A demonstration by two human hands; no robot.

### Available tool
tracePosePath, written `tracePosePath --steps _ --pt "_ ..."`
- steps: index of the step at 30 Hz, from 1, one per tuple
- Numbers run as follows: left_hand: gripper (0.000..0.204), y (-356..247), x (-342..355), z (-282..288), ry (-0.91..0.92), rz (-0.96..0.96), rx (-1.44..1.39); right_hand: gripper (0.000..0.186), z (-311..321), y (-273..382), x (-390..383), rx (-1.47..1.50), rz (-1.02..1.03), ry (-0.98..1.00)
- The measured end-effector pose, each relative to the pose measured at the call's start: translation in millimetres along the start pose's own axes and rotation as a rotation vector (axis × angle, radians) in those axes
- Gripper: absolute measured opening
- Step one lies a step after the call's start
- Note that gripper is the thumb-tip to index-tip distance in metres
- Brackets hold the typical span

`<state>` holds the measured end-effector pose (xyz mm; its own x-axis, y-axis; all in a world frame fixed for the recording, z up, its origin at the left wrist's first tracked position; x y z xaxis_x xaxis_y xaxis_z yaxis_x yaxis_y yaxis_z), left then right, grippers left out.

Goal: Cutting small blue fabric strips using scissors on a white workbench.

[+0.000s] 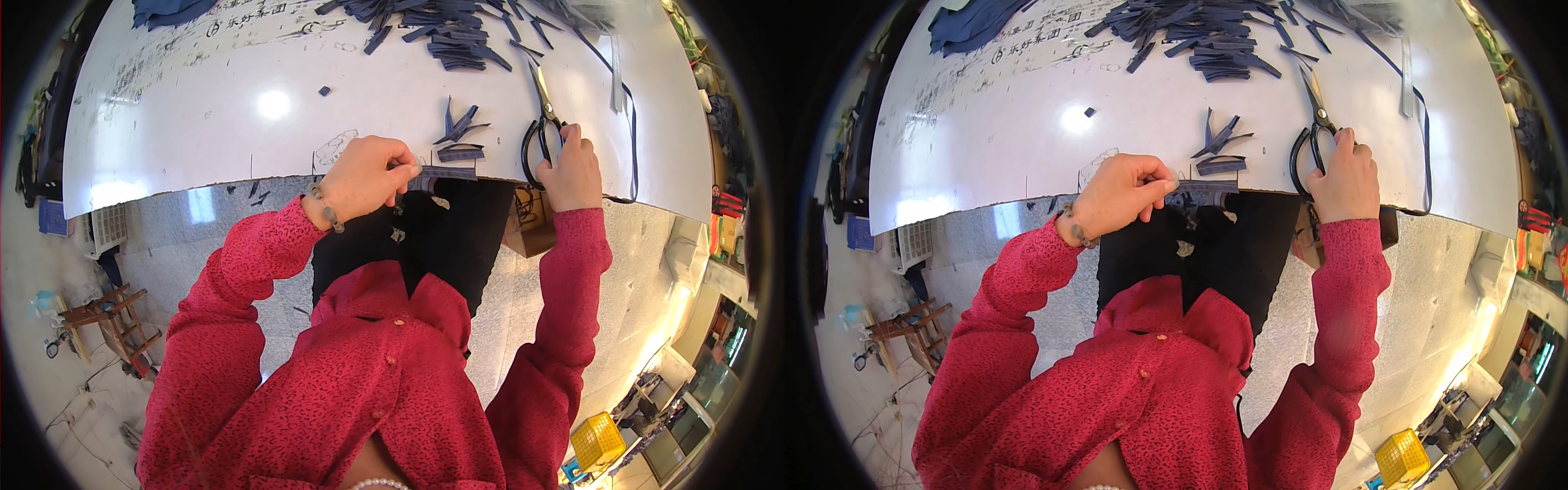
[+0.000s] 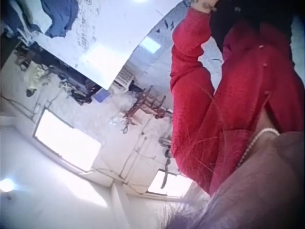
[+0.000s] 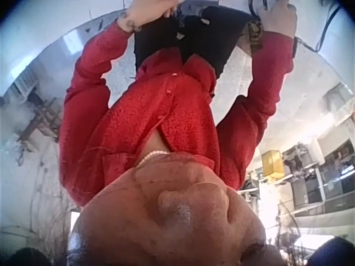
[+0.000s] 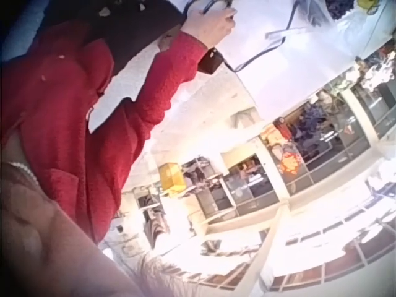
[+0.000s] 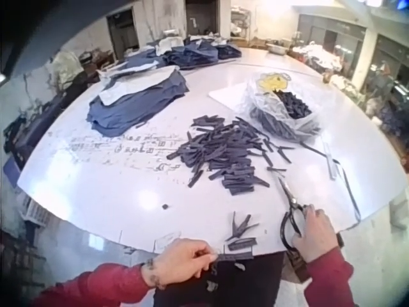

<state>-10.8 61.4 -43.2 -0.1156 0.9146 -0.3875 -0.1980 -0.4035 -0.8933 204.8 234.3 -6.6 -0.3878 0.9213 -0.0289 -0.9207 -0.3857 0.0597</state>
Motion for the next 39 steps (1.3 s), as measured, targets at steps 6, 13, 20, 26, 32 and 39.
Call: tracePosePath --steps 6,13,20,26,32,39 --pt "0.017 -2 0 0 -0.003 0.015 0.014 0.053 -2 -13 6 0.004 -0.048 0.043" --pt "0.016 -5 -1 1 -0.003 0.028 0.049 0.055 -3 -30 -22 0.685 -0.108 0.042" --pt "0.016 3 1 4 0.004 0.015 -0.024 0.094 -38 45 -152 1.480 -0.101 0.621" --pt "0.017 -5 3 5 0.044 0.039 -0.030 0.075 -70 69 -201 1.501 -0.120 0.713" --pt "0.018 -2 6 6 0.050 0.041 -0.057 0.069 -72 77 -192 1.473 -0.124 0.681" --pt "0.018 -2 4 6 0.040 0.039 -0.066 0.068 -72 84 -181 1.399 -0.146 0.629"
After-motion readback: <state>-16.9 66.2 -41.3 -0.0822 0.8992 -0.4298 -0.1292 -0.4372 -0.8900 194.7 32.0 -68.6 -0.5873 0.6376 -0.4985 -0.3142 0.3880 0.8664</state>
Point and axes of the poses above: each hand's wrist, its own x-axis towards the middle knuckle, its own z-axis out of the back of the hand, y = z × x, the point moved 4 cm from there along x, towards the middle knuckle, and after that the axes turned 4 degrees about -z, right-handed, at the moved point
